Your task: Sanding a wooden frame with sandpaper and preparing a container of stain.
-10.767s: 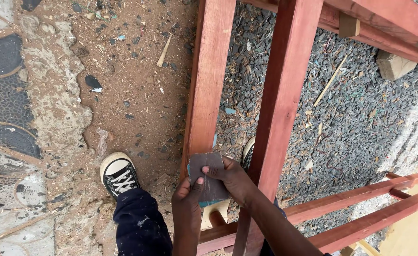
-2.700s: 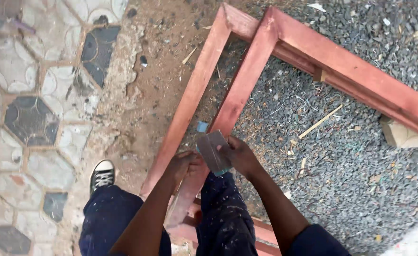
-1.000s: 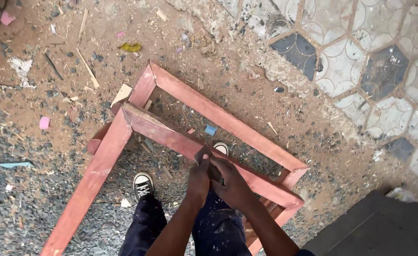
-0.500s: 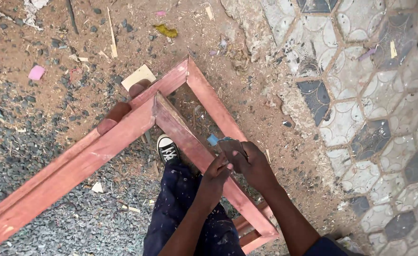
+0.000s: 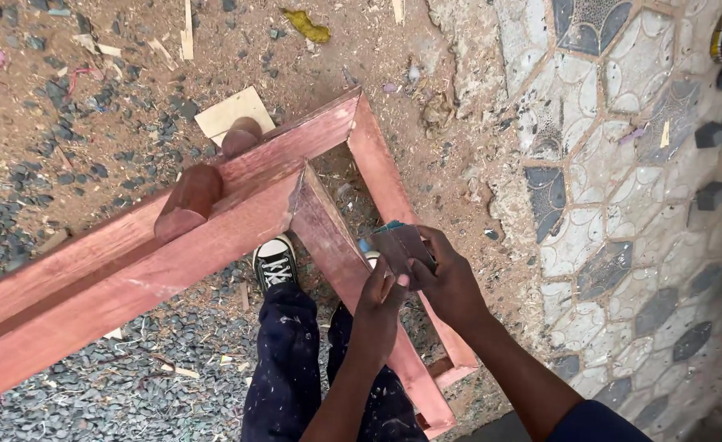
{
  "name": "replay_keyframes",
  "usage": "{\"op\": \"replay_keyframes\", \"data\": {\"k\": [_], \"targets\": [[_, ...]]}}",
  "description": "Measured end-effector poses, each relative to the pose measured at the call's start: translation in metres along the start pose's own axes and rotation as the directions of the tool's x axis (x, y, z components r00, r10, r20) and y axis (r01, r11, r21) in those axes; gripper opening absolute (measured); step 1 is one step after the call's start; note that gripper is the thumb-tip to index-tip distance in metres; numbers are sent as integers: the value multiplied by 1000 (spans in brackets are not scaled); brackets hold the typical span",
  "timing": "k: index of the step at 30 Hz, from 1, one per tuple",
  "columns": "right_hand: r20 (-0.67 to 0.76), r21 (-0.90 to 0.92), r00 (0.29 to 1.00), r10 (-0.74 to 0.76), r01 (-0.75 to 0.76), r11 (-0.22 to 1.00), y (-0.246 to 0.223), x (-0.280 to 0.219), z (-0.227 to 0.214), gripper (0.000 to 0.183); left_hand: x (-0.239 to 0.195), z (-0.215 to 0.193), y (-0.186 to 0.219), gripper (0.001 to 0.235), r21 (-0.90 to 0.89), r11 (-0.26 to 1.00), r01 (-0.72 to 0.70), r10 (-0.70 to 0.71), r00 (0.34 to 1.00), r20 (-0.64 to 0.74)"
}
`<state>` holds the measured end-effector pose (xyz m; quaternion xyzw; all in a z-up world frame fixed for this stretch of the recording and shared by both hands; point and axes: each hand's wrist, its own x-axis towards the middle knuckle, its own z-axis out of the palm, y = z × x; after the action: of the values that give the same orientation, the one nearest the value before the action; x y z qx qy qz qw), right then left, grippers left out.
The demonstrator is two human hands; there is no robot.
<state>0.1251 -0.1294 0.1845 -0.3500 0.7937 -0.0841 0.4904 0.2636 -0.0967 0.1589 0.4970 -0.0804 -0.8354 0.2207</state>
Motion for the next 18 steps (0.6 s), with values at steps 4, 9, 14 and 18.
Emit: {"op": "replay_keyframes", "data": {"k": [4,9,14,18], "targets": [[64,-80,997,-34,39,996,30,7,13,24,28,22,10,94,-55,998,-41,41,999,-1],[415,274,910,18,-143,951,100,20,17,44,113,1,-142,56,5,989,147,-124,853,-508],[189,335,967,171,-227,915,188,64,-8,40,148,11,-181,36,137,959,248,-112,775,-621],[85,139,940,332,-341,930,245,91,-4,63,169,31,-192,54,39,982,185,-125,793,-597]]}}
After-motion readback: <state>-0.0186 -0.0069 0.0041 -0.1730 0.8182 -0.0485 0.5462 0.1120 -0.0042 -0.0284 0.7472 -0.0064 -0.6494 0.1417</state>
